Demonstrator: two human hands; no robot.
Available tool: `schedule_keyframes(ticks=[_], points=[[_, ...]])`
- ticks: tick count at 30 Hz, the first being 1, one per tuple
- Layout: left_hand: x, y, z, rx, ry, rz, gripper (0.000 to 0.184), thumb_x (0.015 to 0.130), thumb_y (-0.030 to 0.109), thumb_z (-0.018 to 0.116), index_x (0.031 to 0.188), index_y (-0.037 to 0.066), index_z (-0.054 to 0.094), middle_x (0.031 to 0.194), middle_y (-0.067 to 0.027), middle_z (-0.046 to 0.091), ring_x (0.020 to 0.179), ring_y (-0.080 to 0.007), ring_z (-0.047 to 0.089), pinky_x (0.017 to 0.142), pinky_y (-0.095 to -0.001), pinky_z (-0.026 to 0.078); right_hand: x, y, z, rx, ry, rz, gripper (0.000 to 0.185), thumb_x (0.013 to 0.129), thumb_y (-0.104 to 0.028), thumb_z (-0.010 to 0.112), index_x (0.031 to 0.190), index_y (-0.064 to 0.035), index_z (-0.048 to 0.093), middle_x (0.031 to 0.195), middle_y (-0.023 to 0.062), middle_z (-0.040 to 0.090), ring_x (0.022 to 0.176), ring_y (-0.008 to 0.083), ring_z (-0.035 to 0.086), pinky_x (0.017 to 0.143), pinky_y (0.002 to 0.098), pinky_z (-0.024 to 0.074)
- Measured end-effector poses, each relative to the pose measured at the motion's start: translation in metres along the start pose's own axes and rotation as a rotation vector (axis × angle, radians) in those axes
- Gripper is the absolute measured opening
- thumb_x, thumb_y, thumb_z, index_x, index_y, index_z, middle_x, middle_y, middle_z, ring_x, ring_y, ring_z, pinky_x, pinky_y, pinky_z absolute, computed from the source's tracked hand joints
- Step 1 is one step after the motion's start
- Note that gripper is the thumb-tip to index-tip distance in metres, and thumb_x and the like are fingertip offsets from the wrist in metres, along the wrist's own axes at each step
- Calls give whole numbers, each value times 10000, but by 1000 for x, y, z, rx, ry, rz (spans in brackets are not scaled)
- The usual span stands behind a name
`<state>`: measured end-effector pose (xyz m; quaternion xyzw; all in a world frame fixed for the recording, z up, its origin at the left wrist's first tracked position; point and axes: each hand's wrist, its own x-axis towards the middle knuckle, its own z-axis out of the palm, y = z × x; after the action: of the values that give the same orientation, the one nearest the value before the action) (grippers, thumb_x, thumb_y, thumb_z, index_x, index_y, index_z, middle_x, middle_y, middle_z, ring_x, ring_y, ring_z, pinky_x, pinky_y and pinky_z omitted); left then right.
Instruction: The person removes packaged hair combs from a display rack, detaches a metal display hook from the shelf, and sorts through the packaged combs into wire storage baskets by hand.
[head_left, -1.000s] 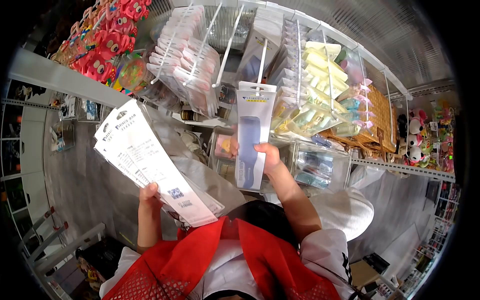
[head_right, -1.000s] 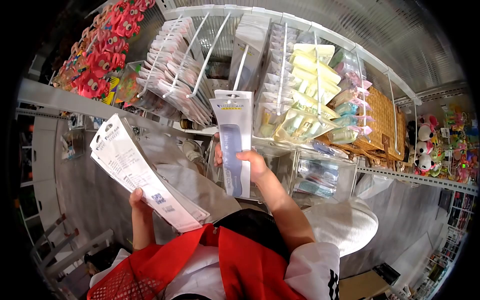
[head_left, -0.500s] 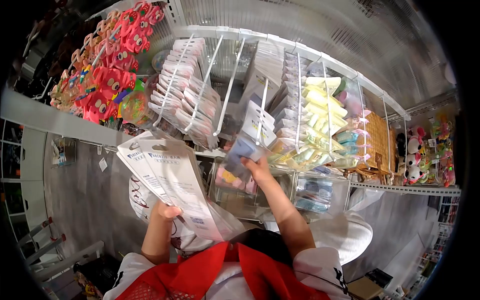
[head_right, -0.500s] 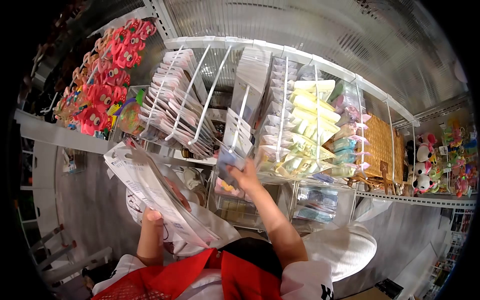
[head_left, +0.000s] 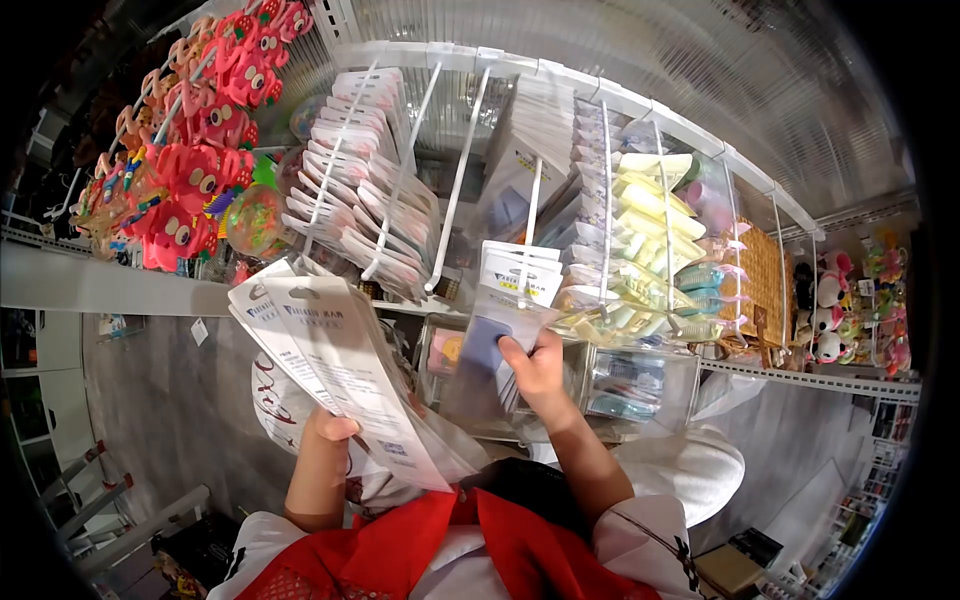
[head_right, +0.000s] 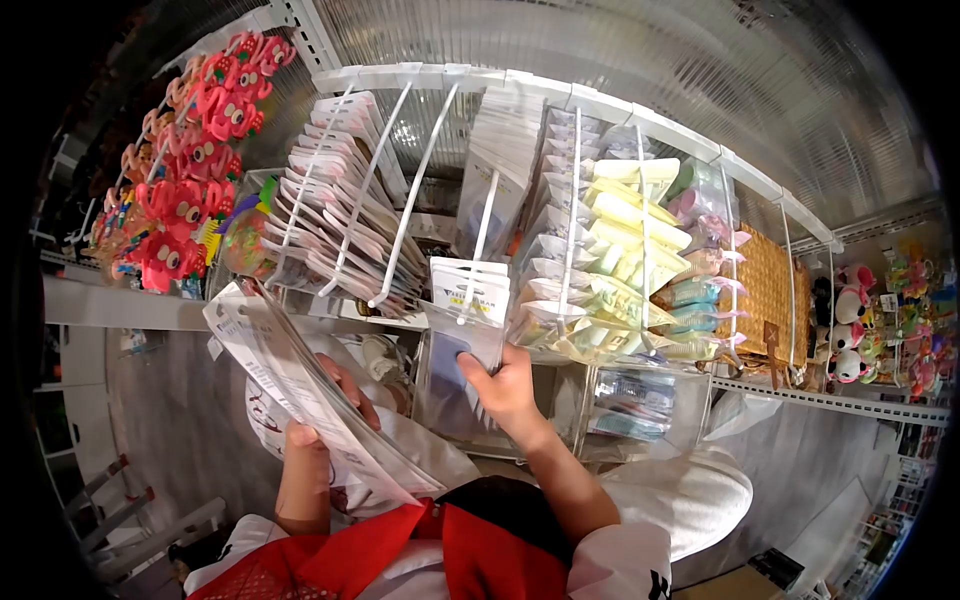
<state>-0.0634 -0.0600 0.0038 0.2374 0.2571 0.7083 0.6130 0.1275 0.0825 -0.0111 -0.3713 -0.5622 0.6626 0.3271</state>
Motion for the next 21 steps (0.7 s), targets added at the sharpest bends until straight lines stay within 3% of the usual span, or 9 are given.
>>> schedule_keyframes(ticks=[6,9,10,13,21], points=[[2,3,-3,-26,54,-34,615,544,192,713,1040,22,393,833,-139,534,736,-381,610,609,-458,549,4,-31,18,95,162,25,190,827,-118,571,960,17,567,819,20,608,709,64,508,650,222,424],[2,3,-3,11,124,-20,607,538,208,718,1015,29,388,812,-129,525,702,-370,608,584,-443,548,10,-29,25,112,188,-81,203,860,-145,541,988,13,537,766,-7,575,649,44,470,585,208,395],[1,3,-3,31,153,-12,605,538,212,719,1009,30,386,806,-126,522,690,-367,606,574,-437,547,10,-33,28,207,263,-8,182,883,-149,505,963,11,537,695,-35,516,600,19,409,528,194,334],[5,8,9,10,210,-11,601,536,223,719,997,32,384,797,-120,517,665,-356,602,550,-422,542,20,-37,21,93,220,12,220,921,-178,407,928,-13,552,714,-14,534,602,41,456,562,195,382],[19,10,22,0,208,-26,595,529,251,710,987,37,396,771,-110,514,637,-325,600,536,-404,538,73,-42,35,64,399,-263,245,931,-202,404,952,-5,548,749,-10,541,655,30,453,589,184,377]])
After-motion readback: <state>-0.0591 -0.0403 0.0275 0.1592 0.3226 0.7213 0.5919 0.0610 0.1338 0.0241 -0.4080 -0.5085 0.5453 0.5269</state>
